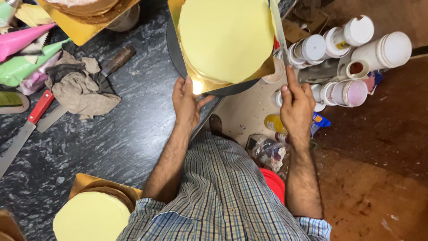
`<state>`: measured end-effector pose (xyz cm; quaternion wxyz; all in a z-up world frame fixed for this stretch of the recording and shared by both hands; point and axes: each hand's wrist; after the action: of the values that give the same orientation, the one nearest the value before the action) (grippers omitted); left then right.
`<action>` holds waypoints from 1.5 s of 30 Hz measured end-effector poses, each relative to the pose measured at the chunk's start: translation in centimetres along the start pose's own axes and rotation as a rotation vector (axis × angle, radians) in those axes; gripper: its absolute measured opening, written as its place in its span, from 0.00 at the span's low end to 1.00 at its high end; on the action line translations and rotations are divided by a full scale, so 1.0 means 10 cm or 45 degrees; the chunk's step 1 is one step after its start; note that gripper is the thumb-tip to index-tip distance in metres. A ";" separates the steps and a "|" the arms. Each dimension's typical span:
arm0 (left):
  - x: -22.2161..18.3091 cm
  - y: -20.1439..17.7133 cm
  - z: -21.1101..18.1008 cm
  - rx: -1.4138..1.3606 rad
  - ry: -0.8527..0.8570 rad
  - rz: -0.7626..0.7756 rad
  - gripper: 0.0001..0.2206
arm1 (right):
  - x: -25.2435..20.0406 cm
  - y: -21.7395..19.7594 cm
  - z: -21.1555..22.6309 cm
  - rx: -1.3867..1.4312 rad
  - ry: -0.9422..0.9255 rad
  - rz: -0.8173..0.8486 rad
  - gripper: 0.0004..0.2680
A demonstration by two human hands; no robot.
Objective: The person frosts several round cakes using a palette knife and a scraper, smoothing the cream on the tops and sides of each cake.
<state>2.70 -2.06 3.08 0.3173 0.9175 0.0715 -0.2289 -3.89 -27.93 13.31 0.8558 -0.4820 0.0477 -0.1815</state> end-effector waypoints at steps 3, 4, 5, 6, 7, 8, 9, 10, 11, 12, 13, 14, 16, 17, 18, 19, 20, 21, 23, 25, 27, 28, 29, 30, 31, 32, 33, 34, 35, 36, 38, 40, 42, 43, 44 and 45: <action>-0.04 0.04 0.05 -0.088 -0.018 0.016 0.14 | 0.04 0.04 0.01 -0.082 -0.049 -0.018 0.18; -0.06 0.04 0.07 -0.105 -0.010 0.023 0.14 | 0.06 0.05 0.01 -0.120 -0.094 -0.027 0.18; -0.07 0.04 0.09 -0.122 -0.002 0.029 0.14 | 0.07 0.06 0.02 -0.120 -0.093 -0.021 0.18; -0.07 0.03 0.11 -0.121 -0.001 0.024 0.14 | 0.08 0.08 0.02 -0.164 -0.091 0.009 0.18; -0.07 0.03 0.13 -0.137 0.002 0.030 0.14 | 0.08 0.09 0.03 -0.209 -0.089 0.040 0.18; -0.06 0.03 0.14 -0.152 0.004 0.037 0.13 | 0.06 0.10 0.04 -0.207 -0.089 0.043 0.18; -0.05 0.03 0.16 -0.151 0.004 0.034 0.13 | 0.03 0.11 0.06 -0.212 -0.102 0.045 0.18; -0.05 0.03 0.17 -0.149 0.009 0.035 0.13 | -0.01 0.13 0.09 -0.216 -0.115 0.049 0.19; -0.05 0.02 0.18 -0.147 0.014 0.036 0.12 | -0.05 0.14 0.13 -0.215 -0.115 0.054 0.19; -0.06 0.02 0.19 -0.145 0.012 0.035 0.12 | -0.11 0.16 0.18 -0.204 -0.115 0.107 0.19; -0.07 0.03 0.20 -0.145 0.016 0.037 0.12 | -0.18 0.18 0.25 -0.193 -0.115 0.159 0.19; -0.06 0.04 0.20 -0.146 0.025 0.045 0.12 | -0.24 0.20 0.33 -0.192 -0.115 0.155 0.19; -0.07 0.05 0.21 -0.142 0.004 0.043 0.12 | -0.39 0.27 0.54 -0.215 -0.017 0.333 0.20; -0.07 0.04 0.22 -0.138 -0.019 0.037 0.12 | -0.48 0.30 0.66 -0.212 -0.019 0.330 0.20; -0.06 0.03 0.23 -0.137 -0.012 0.045 0.12 | -0.57 0.32 0.77 -0.153 -0.104 0.325 0.20; -0.06 0.02 0.25 -0.162 0.004 0.044 0.12 | -0.62 0.33 0.88 -0.094 -0.190 0.320 0.20; -0.05 0.01 0.29 -0.191 0.016 0.045 0.13 | -0.65 0.33 0.96 -0.095 -0.192 0.308 0.20; -0.05 -0.01 0.31 -0.193 0.020 0.056 0.13 | -0.66 0.33 1.02 0.083 -0.240 0.387 0.19; -0.01 -0.04 0.27 -0.205 0.079 0.029 0.13 | -0.56 0.24 1.04 0.261 -0.297 0.442 0.19; -0.05 -0.12 0.16 -0.138 0.062 -0.018 0.14 | -0.33 -0.06 0.80 0.451 -0.373 0.556 0.11; -0.12 -0.21 0.04 -0.067 0.042 -0.070 0.16 | -0.10 -0.26 0.45 0.904 0.227 0.518 0.07; -0.17 -0.26 0.00 -0.053 0.048 -0.092 0.16 | -0.03 -0.31 0.23 0.939 0.348 0.366 0.08; -0.23 -0.29 -0.04 -0.038 0.054 -0.115 0.17 | 0.06 -0.36 -0.06 0.971 0.468 0.212 0.09; -0.27 -0.32 -0.07 -0.040 0.061 -0.109 0.17 | 0.20 -0.25 -0.34 0.980 0.481 0.059 0.11; -0.32 -0.34 -0.09 -0.066 0.063 -0.123 0.17 | 0.33 0.01 -0.61 0.613 0.219 -0.164 0.12; -0.38 -0.36 -0.10 -0.091 0.058 -0.144 0.17 | 0.42 0.24 -0.88 0.191 0.044 -0.446 0.13; -0.40 -0.38 -0.11 -0.092 0.058 -0.144 0.17 | 0.49 0.47 -1.13 -0.582 -0.443 -0.697 0.13; -0.41 -0.37 -0.11 -0.082 0.060 -0.166 0.17 | 0.52 0.67 -1.31 -0.540 -0.502 -0.623 0.12; -0.42 -0.36 -0.11 -0.071 0.062 -0.188 0.17 | 0.57 0.77 -1.44 -0.500 -0.560 -0.548 0.13; -0.41 -0.34 -0.12 -0.078 0.069 -0.191 0.17 | 0.66 0.87 -1.48 0.100 0.083 -0.264 0.17; -0.42 -0.30 -0.12 -0.022 0.060 -0.226 0.17 | 0.87 0.97 -1.41 0.736 0.689 0.110 0.21; -0.45 -0.27 -0.13 -0.012 0.065 -0.227 0.17 | 1.22 0.99 -1.33 0.768 0.633 0.242 0.21; -0.46 -0.23 -0.17 0.003 0.070 -0.234 0.17 | 1.48 1.14 -1.31 0.719 0.614 0.243 0.20; -0.46 -0.22 -0.18 0.014 0.070 -0.232 0.18 | 1.54 1.27 -1.36 0.630 0.551 0.218 0.20; -0.47 -0.20 -0.20 0.026 0.071 -0.229 0.18 | 1.58 1.42 -1.42 0.497 0.452 0.168 0.19; -0.50 -0.20 -0.23 0.028 0.070 -0.235 0.18 | 1.62 1.52 -1.49 0.368 0.348 0.114 0.19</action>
<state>-1.42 0.99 5.88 0.2826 0.9165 0.1618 -0.2325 11.40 -38.61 -5.92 0.9089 -0.3223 0.1583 -0.2120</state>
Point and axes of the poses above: each hand's wrist, its own x-axis towards the middle knuckle, its own y-axis out of the palm, z = x × y, and after that the axes turned 3 degrees about y, right-handed
